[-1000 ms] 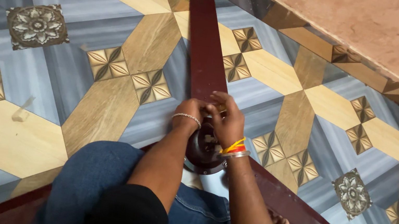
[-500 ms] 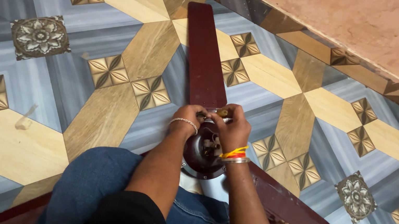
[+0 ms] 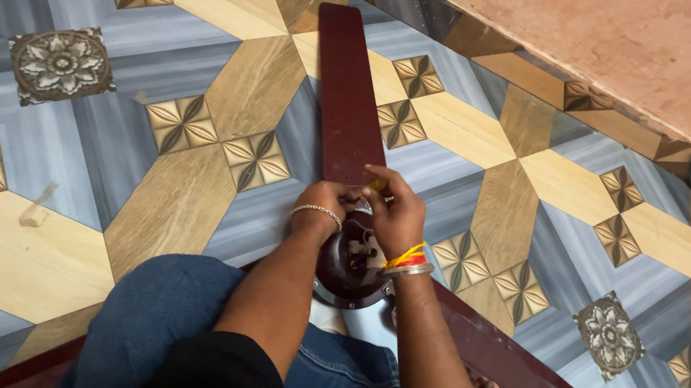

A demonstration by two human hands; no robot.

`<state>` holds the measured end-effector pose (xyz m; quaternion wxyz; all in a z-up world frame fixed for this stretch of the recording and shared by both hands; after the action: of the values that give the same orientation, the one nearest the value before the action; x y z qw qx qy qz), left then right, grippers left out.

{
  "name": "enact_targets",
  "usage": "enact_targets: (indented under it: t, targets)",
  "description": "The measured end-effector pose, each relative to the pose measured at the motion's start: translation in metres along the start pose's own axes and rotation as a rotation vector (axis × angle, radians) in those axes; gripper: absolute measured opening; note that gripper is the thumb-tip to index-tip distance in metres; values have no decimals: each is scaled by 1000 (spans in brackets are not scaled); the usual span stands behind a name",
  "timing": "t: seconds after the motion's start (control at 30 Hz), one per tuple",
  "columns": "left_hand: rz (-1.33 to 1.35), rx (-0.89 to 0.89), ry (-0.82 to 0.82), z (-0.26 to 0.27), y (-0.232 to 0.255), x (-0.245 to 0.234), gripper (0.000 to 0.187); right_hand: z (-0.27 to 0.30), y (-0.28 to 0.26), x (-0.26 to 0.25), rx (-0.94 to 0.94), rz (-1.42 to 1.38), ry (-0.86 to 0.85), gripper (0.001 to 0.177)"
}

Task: The person sits on the floor and uses a screwdriver to tighten screws on the central hub of a ceiling fan lying on the floor. The person repeatedly adjusts the fan blades and tightens the mounting screws.

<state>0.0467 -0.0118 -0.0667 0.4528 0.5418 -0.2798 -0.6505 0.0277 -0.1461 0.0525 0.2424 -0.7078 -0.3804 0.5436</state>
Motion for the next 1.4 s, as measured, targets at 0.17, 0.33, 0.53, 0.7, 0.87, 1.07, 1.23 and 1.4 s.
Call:
enact_targets:
  t: [0.17,0.33,0.53,0.7,0.87,1.07,1.23,1.4]
  targets:
    - [43,32,-34,-2,2,0,29,-3,6,-6,57,80,88,29]
    - [164,20,-71,-2,-1,5,34,-7,16,-7,166,165,85,32]
    - [74,7,-37,-1,0,2,23,-5,2,-4,28,142,41,33]
    - [37,-44,-11,-1,-3,3,22,4,-12,-4,-66,19,0,29]
    - [23,-21,-53,-2,-3,3,23,9,-18,-8,-77,44,26,25]
    - [-4,-59,-65,-4,-5,3,23,11,-10,-4,-83,95,33,33]
    - [-12,-71,-72,-4,-8,5,24,13,-1,-1,-93,178,88,29]
    - [-43,-13,-76,-8,-7,4,30,15,1,4,-88,209,135,26]
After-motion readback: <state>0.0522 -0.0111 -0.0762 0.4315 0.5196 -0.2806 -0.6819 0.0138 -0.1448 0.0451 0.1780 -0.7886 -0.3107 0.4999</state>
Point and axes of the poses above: each hand's wrist, its own z-axis away from the middle knuckle, its own x-axis out of the palm, y = z × x, the point moved 7 cm from there along -z, towards the middle knuckle, and after that the axes turned 5 degrees about z, right-handed, at the moved point
